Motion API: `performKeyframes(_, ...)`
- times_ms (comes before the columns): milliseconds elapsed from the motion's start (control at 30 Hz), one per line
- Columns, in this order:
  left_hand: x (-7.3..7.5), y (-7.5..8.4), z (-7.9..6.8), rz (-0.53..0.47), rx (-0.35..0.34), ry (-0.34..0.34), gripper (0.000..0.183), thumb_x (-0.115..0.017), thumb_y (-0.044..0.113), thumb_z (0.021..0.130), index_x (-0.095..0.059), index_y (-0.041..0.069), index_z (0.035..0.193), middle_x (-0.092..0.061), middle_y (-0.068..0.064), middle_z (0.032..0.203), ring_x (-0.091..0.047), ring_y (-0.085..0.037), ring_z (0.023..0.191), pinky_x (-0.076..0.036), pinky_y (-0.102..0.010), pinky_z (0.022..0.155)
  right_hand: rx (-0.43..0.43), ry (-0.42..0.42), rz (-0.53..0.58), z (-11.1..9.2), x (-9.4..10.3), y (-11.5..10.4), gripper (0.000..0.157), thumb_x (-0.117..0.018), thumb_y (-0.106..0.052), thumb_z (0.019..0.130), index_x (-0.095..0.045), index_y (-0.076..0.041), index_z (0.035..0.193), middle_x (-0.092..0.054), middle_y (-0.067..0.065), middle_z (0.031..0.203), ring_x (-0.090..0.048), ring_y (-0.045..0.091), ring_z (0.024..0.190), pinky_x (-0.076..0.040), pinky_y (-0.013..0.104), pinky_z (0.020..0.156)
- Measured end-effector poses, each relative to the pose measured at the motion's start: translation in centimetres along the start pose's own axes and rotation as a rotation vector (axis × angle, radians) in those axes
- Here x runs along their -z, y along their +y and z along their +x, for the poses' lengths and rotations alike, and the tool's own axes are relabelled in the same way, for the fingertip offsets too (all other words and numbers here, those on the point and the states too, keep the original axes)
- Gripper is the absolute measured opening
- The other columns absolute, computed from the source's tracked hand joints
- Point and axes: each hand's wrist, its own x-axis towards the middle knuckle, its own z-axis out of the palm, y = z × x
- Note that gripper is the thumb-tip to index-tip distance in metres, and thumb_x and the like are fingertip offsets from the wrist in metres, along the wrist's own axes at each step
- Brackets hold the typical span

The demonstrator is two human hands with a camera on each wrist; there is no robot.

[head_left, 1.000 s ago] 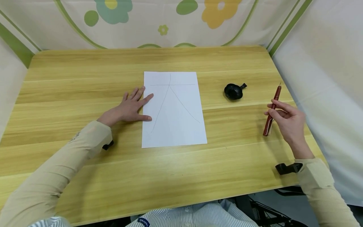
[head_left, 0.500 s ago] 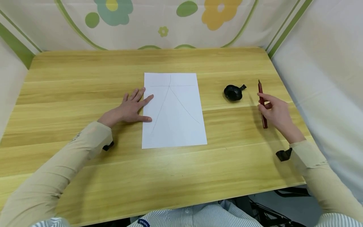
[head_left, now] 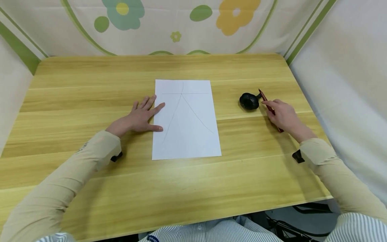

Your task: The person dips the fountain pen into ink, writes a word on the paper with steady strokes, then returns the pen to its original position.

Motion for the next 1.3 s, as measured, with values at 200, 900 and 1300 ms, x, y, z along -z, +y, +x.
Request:
performKeyframes(200, 0.07, 0.12, -0.07, 0.006, 0.006, -0.001, 0.095, -0.057, 0.06, 0.085, -0.003, 0.022, 0.154, 0.021, -0.017, 0.157, 0.017, -0.041, 0.144, 0.008, -0.068, 0.108, 0.032, -0.013, -0.054, 0.25, -0.01, -0.13, 0.033, -0.061, 0.002, 0.084, -0.062, 0.0, 0.117, -0.063, 0.026, 0.094, -0.061, 0.037, 0.069, -0.049, 0.051, 0.058)
performKeyframes(900, 0.51, 0.44, -0.48, 0.007, 0.001, 0.014, 0.094, -0.059, 0.056, 0.086, -0.006, 0.02, 0.154, 0.018, -0.019, 0.157, 0.014, -0.044, 0.144, 0.006, -0.069, 0.108, 0.023, -0.039, -0.075, 0.45, -0.16, -0.11, 0.032, -0.06, 0.002, 0.084, -0.063, 0.001, 0.116, -0.062, 0.028, 0.093, -0.06, 0.04, 0.066, -0.049, 0.053, 0.057)
performKeyframes(1300, 0.05, 0.18, -0.32, 0.012, -0.001, 0.01, 0.094, -0.058, 0.058, 0.086, -0.006, 0.02, 0.154, 0.018, -0.019, 0.157, 0.014, -0.044, 0.144, 0.006, -0.069, 0.108, 0.021, -0.033, -0.063, -0.27, -0.36, -0.01, 0.037, -0.066, -0.003, 0.085, -0.062, -0.001, 0.122, -0.06, 0.028, 0.1, -0.061, 0.039, 0.067, -0.049, 0.052, 0.057)
